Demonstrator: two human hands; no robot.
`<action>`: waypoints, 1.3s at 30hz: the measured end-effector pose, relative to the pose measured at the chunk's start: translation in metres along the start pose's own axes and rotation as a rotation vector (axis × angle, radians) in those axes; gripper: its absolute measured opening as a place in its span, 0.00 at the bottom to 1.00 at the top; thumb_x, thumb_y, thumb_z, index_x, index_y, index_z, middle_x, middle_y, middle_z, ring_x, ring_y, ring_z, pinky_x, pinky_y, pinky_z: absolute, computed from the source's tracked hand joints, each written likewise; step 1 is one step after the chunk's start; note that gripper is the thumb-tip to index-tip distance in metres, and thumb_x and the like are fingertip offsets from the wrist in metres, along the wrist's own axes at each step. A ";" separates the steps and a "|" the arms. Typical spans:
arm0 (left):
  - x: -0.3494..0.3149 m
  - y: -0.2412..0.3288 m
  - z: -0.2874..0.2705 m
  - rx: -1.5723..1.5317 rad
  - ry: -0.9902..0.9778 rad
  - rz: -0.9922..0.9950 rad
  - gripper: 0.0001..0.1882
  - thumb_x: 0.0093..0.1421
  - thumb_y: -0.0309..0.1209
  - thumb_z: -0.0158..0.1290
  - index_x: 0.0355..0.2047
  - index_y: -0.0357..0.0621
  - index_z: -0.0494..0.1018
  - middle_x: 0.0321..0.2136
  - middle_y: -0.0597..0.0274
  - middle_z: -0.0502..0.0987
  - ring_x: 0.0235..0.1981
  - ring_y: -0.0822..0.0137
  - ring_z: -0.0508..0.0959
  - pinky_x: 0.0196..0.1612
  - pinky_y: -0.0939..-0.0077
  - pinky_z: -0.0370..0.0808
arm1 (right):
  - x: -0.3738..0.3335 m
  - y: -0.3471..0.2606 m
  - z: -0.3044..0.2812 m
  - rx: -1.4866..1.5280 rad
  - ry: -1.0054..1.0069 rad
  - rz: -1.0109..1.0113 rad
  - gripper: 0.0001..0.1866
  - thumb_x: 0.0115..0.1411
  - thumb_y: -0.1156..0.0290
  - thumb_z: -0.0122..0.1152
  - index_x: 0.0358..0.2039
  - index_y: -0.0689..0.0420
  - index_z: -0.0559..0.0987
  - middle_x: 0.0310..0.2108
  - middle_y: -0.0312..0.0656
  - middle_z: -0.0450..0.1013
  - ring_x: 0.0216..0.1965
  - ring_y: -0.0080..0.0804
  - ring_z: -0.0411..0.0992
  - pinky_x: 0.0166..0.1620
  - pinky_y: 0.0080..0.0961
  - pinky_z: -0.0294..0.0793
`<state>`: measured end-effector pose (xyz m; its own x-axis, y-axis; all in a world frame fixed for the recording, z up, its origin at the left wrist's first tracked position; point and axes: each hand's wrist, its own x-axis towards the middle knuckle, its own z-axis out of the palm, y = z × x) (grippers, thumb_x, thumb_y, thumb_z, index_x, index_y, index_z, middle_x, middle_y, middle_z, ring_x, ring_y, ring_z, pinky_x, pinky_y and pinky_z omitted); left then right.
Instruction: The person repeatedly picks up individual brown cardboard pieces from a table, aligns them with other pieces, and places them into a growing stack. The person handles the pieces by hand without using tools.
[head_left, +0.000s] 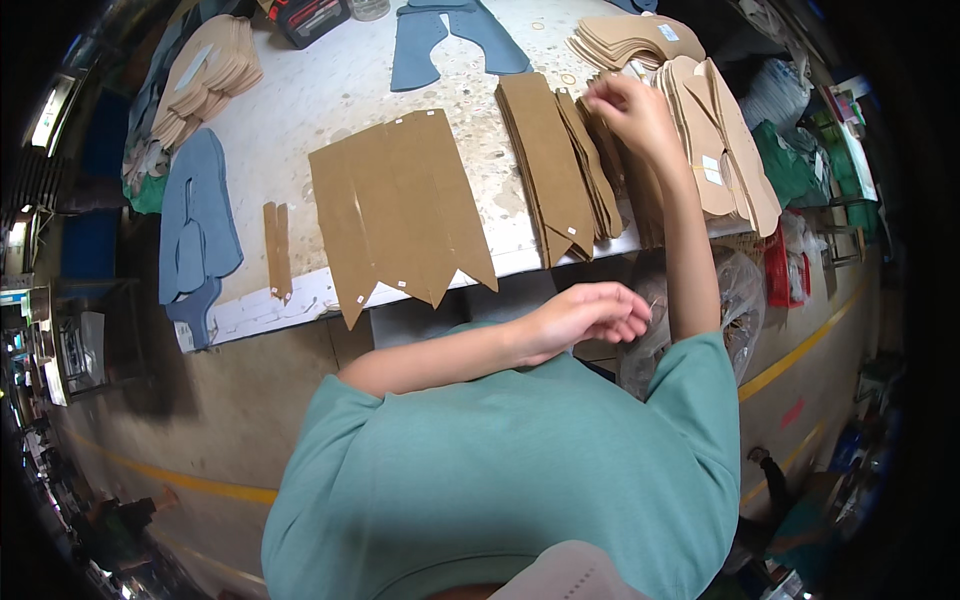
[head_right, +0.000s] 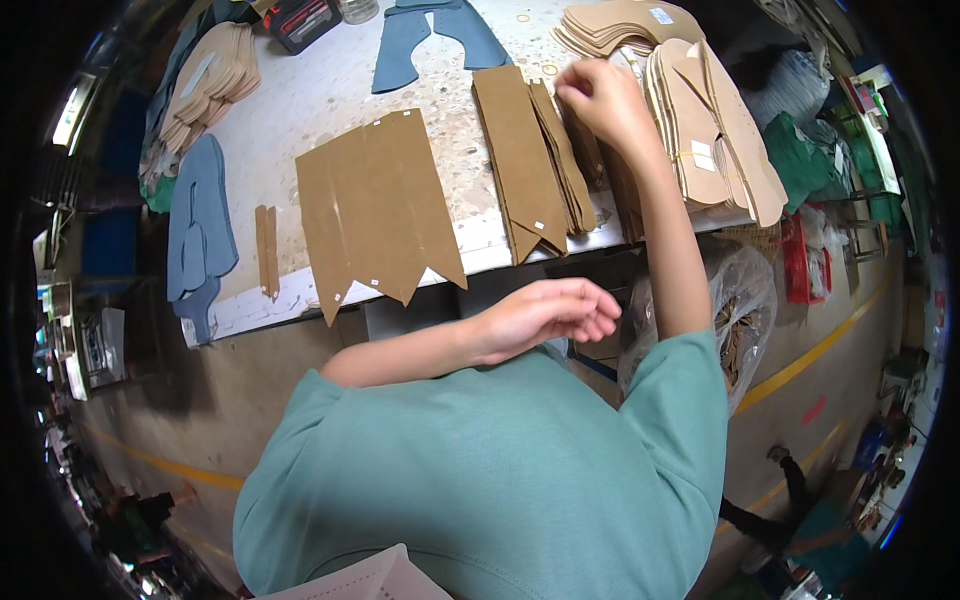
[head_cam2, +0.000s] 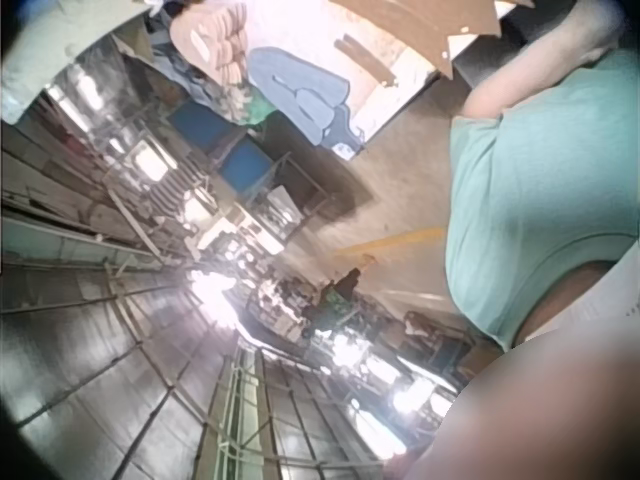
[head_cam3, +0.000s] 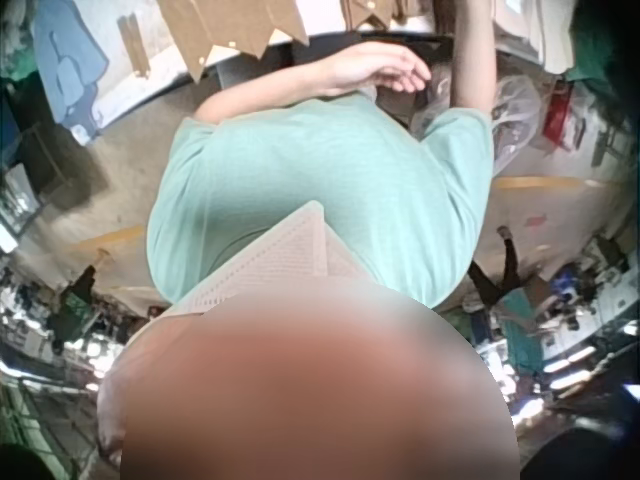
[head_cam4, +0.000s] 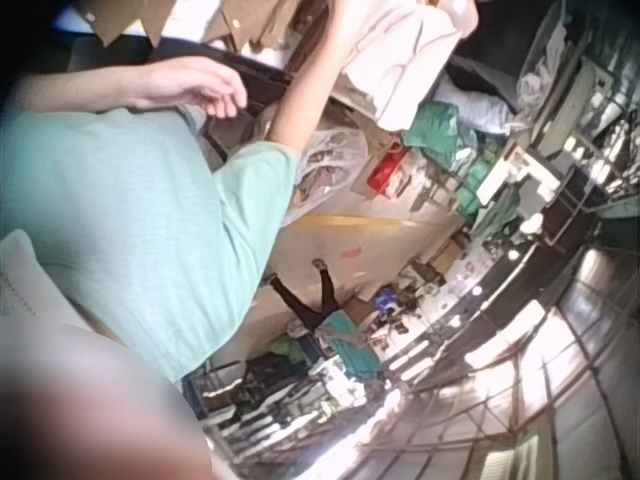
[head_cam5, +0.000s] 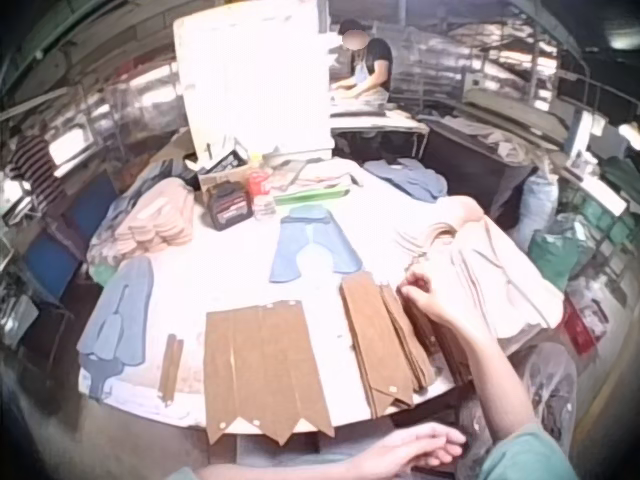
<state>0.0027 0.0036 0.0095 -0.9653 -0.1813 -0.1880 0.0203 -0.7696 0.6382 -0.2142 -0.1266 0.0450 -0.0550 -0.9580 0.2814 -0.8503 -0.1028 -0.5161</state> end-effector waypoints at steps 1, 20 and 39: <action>-0.006 -0.002 -0.004 0.075 0.008 -0.010 0.14 0.70 0.34 0.45 0.49 0.40 0.73 0.42 0.63 0.78 0.42 0.76 0.76 0.50 0.80 0.72 | -0.015 -0.004 -0.005 0.008 -0.044 0.018 0.08 0.56 0.72 0.67 0.36 0.60 0.82 0.31 0.41 0.80 0.32 0.27 0.79 0.39 0.23 0.78; -0.159 0.044 -0.062 0.543 0.386 0.295 0.14 0.69 0.31 0.46 0.50 0.36 0.72 0.43 0.57 0.77 0.44 0.72 0.77 0.49 0.76 0.74 | -0.085 -0.082 0.005 0.333 0.207 0.117 0.11 0.61 0.76 0.62 0.45 0.60 0.81 0.35 0.39 0.76 0.35 0.23 0.76 0.34 0.20 0.76; -0.191 0.052 -0.114 0.665 1.349 0.565 0.19 0.64 0.28 0.55 0.54 0.36 0.69 0.51 0.54 0.72 0.41 0.70 0.76 0.43 0.76 0.77 | -0.106 -0.131 0.125 0.755 0.068 0.198 0.34 0.60 0.79 0.60 0.66 0.51 0.63 0.57 0.48 0.64 0.60 0.37 0.66 0.56 0.30 0.72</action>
<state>0.2176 -0.0718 -0.0062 0.0568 -0.9946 -0.0863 -0.1813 -0.0953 0.9788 -0.0319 -0.0446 -0.0184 -0.2208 -0.9616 0.1631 -0.2362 -0.1095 -0.9655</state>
